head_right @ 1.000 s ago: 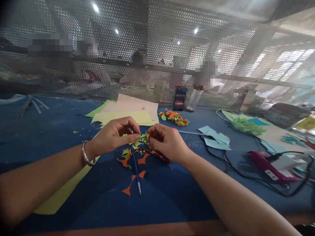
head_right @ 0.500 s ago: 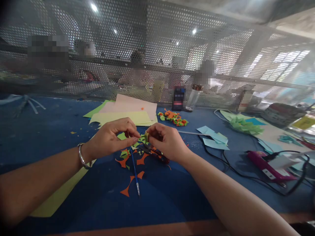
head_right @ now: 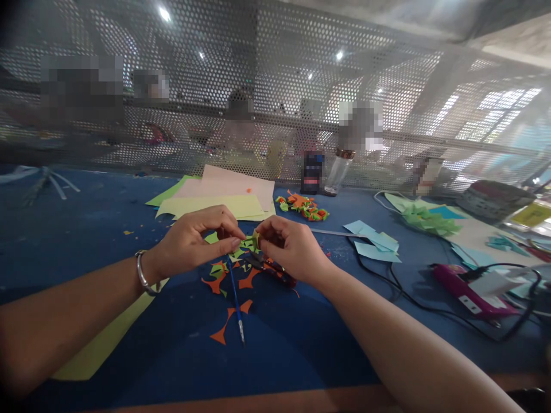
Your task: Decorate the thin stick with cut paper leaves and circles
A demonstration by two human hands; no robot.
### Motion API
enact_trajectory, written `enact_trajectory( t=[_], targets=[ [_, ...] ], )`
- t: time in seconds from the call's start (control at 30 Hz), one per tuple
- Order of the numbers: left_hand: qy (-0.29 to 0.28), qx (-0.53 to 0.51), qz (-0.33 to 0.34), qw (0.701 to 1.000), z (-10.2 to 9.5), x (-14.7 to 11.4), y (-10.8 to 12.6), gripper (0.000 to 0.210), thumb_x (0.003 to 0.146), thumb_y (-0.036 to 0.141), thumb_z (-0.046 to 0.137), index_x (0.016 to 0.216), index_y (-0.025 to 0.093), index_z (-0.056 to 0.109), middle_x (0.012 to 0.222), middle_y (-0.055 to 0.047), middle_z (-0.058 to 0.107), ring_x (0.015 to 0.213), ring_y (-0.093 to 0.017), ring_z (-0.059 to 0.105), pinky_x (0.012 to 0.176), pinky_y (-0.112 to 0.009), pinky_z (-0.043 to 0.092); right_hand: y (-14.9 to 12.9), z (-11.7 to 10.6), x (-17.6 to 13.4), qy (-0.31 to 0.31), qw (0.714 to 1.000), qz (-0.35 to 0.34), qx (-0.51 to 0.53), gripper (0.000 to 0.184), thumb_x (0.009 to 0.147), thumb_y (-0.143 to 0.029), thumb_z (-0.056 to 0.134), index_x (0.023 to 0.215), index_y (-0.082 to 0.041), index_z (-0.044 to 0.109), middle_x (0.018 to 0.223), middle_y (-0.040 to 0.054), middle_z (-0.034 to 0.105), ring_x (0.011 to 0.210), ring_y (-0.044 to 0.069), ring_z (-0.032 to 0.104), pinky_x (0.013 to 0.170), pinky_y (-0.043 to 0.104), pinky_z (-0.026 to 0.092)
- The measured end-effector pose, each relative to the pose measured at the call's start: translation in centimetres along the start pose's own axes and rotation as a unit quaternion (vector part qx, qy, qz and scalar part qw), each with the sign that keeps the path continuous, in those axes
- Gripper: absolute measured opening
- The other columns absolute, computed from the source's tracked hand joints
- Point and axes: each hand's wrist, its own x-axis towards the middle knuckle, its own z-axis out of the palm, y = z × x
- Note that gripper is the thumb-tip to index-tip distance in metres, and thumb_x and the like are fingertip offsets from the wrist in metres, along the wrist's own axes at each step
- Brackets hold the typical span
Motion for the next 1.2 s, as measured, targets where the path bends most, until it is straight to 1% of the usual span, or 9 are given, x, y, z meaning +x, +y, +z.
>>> enact_trajectory(
  t=[0.1, 0.3, 0.67, 0.9, 0.97, 1.1, 1.2],
  targets=[
    [-0.001, 0.001, -0.012, 1.0, 0.1, 0.0, 0.1, 0.011, 0.087, 0.025, 0.066, 0.09, 0.02, 0.074, 0.087, -0.005, 0.063, 0.076, -0.015, 0.058, 0.066, -0.029, 0.05, 0.1, 0.0, 0.0, -0.001, 1.0, 0.001, 0.004, 0.01, 0.084, -0.022, 0.064, 0.093, -0.018, 0.061, 0.076, -0.0005, 0.063, 0.065, 0.013, 0.061, 0.062, 0.027, 0.049],
    [0.006, -0.001, -0.012, 1.0, 0.1, 0.0, 0.0, 0.01, 0.087, 0.024, 0.067, 0.09, 0.018, 0.074, 0.085, -0.005, 0.062, 0.07, -0.013, 0.057, 0.064, -0.027, 0.049, 0.0, 0.0, 0.1, -0.001, 1.0, -0.003, 0.008, 0.009, 0.084, -0.021, 0.064, 0.093, -0.018, 0.061, 0.075, -0.0008, 0.062, 0.065, 0.013, 0.06, 0.062, 0.027, 0.049],
    [0.007, 0.004, -0.02, 1.0, 0.1, 0.1, 0.1, 0.011, 0.088, 0.024, 0.065, 0.092, 0.018, 0.073, 0.086, -0.004, 0.061, 0.071, -0.013, 0.057, 0.064, -0.027, 0.048, 0.2, 0.0, 0.0, 0.0, 1.0, -0.009, -0.007, 0.009, 0.084, -0.021, 0.063, 0.093, -0.019, 0.062, 0.076, -0.0008, 0.063, 0.066, 0.013, 0.061, 0.062, 0.026, 0.049],
    [-0.015, 0.007, -0.048, 0.999, 0.2, 0.0, -0.1, 0.01, 0.088, 0.028, 0.065, 0.091, 0.02, 0.069, 0.091, -0.004, 0.062, 0.073, -0.013, 0.058, 0.064, -0.025, 0.049, 0.2, 0.1, 0.0, -0.004, 1.0, -0.01, -0.023, 0.009, 0.084, -0.021, 0.062, 0.093, -0.018, 0.062, 0.075, -0.001, 0.063, 0.065, 0.013, 0.06, 0.061, 0.026, 0.047],
    [-0.025, 0.002, -0.051, 0.998, 0.4, -0.1, -0.3, 0.013, 0.088, 0.032, 0.066, 0.093, 0.02, 0.066, 0.094, -0.004, 0.062, 0.075, -0.013, 0.059, 0.064, -0.025, 0.049, 0.3, 0.1, 0.0, -0.006, 1.0, -0.013, -0.026, 0.009, 0.084, -0.021, 0.062, 0.093, -0.018, 0.062, 0.075, -0.0008, 0.063, 0.066, 0.013, 0.059, 0.061, 0.026, 0.047],
    [-0.032, 0.002, -0.07, 0.997, 0.9, 0.0, -0.3, 0.028, 0.082, 0.04, 0.074, 0.097, 0.02, 0.062, 0.101, -0.004, 0.059, 0.078, -0.013, 0.061, 0.059, -0.024, 0.048, 0.3, 0.1, 0.0, -0.008, 0.999, -0.011, -0.033, 0.009, 0.084, -0.021, 0.062, 0.093, -0.018, 0.063, 0.078, 0.0002, 0.064, 0.068, 0.013, 0.058, 0.062, 0.026, 0.046],
    [-0.032, -0.006, -0.089, 0.996, 1.2, -0.1, 0.0, 0.03, 0.08, 0.04, 0.075, 0.096, 0.019, 0.06, 0.1, -0.004, 0.058, 0.076, -0.013, 0.061, 0.057, -0.024, 0.048, 0.2, 0.1, 0.0, -0.007, 0.999, -0.006, -0.033, 0.009, 0.084, -0.022, 0.063, 0.093, -0.019, 0.062, 0.078, 0.0002, 0.064, 0.068, 0.014, 0.058, 0.062, 0.026, 0.046]
  ],
)
